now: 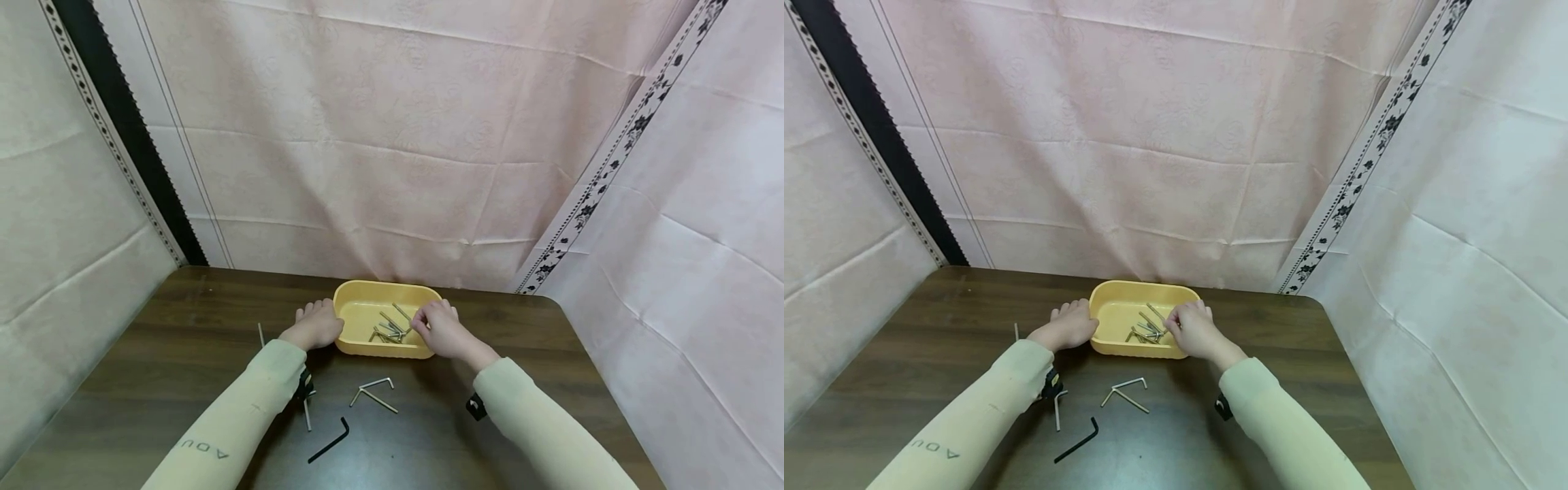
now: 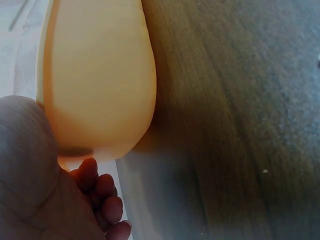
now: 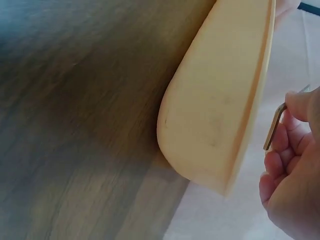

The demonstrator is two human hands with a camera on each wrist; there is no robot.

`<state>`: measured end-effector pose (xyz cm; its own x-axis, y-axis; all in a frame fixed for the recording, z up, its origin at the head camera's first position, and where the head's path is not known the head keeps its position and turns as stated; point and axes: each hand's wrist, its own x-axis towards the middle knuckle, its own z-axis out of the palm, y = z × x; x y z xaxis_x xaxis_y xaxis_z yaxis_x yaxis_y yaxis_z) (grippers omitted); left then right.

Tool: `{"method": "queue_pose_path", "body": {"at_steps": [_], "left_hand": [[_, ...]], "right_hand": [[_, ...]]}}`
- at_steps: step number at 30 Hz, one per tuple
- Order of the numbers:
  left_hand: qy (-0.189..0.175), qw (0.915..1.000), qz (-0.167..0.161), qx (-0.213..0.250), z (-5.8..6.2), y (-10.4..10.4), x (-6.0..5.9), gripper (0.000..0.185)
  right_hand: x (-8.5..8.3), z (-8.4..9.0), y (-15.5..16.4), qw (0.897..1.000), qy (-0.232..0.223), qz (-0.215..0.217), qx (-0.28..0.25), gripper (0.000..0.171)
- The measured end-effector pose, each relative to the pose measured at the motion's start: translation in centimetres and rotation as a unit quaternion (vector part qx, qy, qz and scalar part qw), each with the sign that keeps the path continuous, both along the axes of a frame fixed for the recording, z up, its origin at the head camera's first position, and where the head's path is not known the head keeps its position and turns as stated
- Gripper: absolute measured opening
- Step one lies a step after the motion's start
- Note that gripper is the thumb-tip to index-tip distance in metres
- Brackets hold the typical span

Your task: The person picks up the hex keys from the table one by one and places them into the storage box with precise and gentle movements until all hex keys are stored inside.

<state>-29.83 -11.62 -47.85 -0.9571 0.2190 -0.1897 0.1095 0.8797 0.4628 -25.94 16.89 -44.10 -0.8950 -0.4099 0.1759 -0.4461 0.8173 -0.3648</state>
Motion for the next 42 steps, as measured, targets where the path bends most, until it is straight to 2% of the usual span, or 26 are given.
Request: {"method": "queue_pose_path", "body": {"at_steps": [7,13,16,22,30,36,42], "left_hand": [[0.002,1.0000,-0.005,-0.003,0.1,0.0,0.1,0.054],[0.005,1.0000,-0.001,-0.006,0.0,-0.1,0.1,0.051],[0.004,1.0000,0.000,-0.008,-0.1,-0.1,0.0,0.053],[0.002,1.0000,0.002,-0.009,-0.1,0.0,0.0,0.054],[-0.001,0.9999,0.001,-0.010,0.2,0.0,0.1,0.049],[-0.001,0.9999,0.002,-0.011,0.4,0.1,0.2,0.050],[0.000,0.9999,0.003,-0.012,0.3,0.1,0.3,0.051]], "right_hand": [[-2.3,-0.9,-1.2,0.998,-0.011,-0.056,-0.017,0.035],[-3.2,-1.6,-2.8,0.998,0.016,-0.055,0.012,0.047],[-3.6,-2.0,-3.4,0.998,0.005,-0.050,0.028,0.051],[-4.2,-2.6,-4.1,0.995,-0.052,-0.075,0.047,0.052],[-4.6,-3.1,-4.4,0.989,-0.088,-0.089,0.082,0.051],[-4.8,-3.5,-4.2,0.987,-0.109,-0.089,0.074,0.052],[-4.9,-3.6,-4.0,0.989,-0.109,-0.085,0.054,0.051]]}}
